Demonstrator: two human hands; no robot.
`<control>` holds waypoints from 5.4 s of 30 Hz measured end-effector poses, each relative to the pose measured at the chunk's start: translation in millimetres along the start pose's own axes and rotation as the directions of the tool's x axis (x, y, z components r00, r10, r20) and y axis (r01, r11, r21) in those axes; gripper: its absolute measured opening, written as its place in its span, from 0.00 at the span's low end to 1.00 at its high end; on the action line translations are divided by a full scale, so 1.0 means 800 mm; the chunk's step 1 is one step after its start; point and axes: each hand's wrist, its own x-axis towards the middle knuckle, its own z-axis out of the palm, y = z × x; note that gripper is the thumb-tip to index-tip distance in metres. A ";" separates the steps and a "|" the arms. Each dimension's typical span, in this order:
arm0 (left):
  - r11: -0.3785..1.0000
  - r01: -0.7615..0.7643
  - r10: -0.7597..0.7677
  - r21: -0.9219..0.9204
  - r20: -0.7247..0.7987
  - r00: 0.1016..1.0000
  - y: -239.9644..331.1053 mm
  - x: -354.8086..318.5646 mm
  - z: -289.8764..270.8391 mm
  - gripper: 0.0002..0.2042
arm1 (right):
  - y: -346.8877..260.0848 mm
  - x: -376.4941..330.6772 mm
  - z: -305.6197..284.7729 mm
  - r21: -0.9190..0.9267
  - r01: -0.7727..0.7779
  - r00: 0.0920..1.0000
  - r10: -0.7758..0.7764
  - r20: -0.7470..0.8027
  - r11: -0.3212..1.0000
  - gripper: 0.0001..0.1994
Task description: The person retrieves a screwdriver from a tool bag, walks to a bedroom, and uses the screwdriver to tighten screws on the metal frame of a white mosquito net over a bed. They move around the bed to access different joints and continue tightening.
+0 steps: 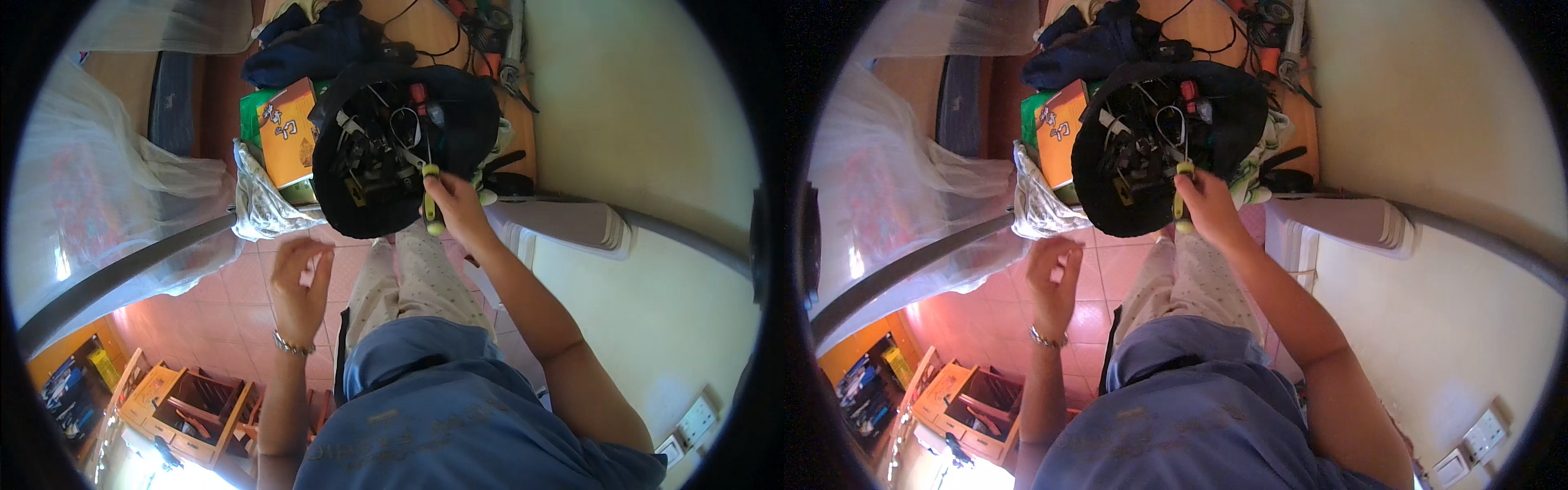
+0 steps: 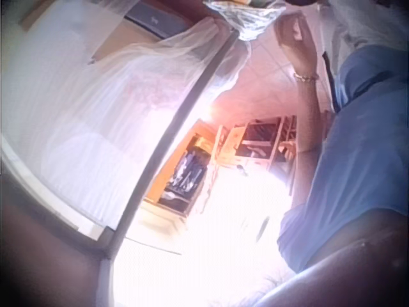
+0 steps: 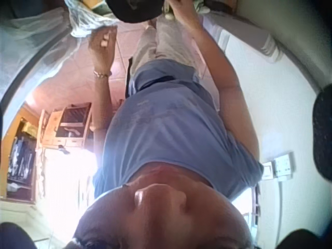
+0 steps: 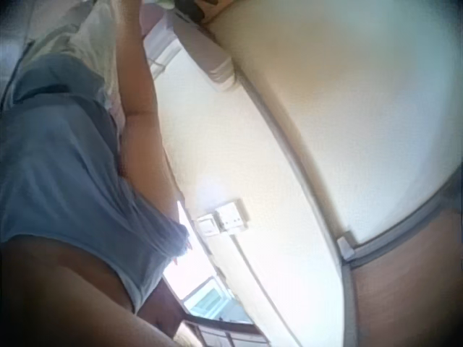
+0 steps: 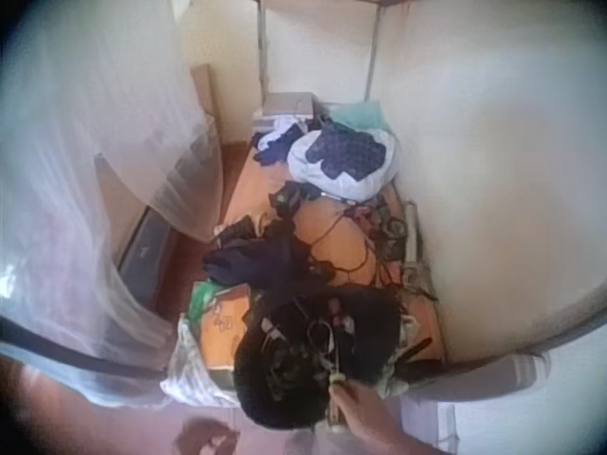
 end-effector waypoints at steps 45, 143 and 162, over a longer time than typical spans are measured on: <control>0.987 0.040 -0.029 0.159 -0.070 0.997 -0.024 0.256 0.062 0.15 | -0.014 0.206 0.003 -0.122 0.206 0.939 -0.161 0.304 0.971 0.08; 0.379 0.656 -0.617 -0.653 0.349 0.705 -0.103 -0.087 -0.038 0.14 | 0.013 0.137 0.070 -0.929 0.359 0.933 -0.052 0.356 0.083 0.10; 0.376 0.638 -0.657 -0.672 0.292 0.695 -0.120 -0.097 -0.052 0.12 | 0.042 0.159 0.126 -0.962 0.075 0.979 0.162 0.121 0.263 0.21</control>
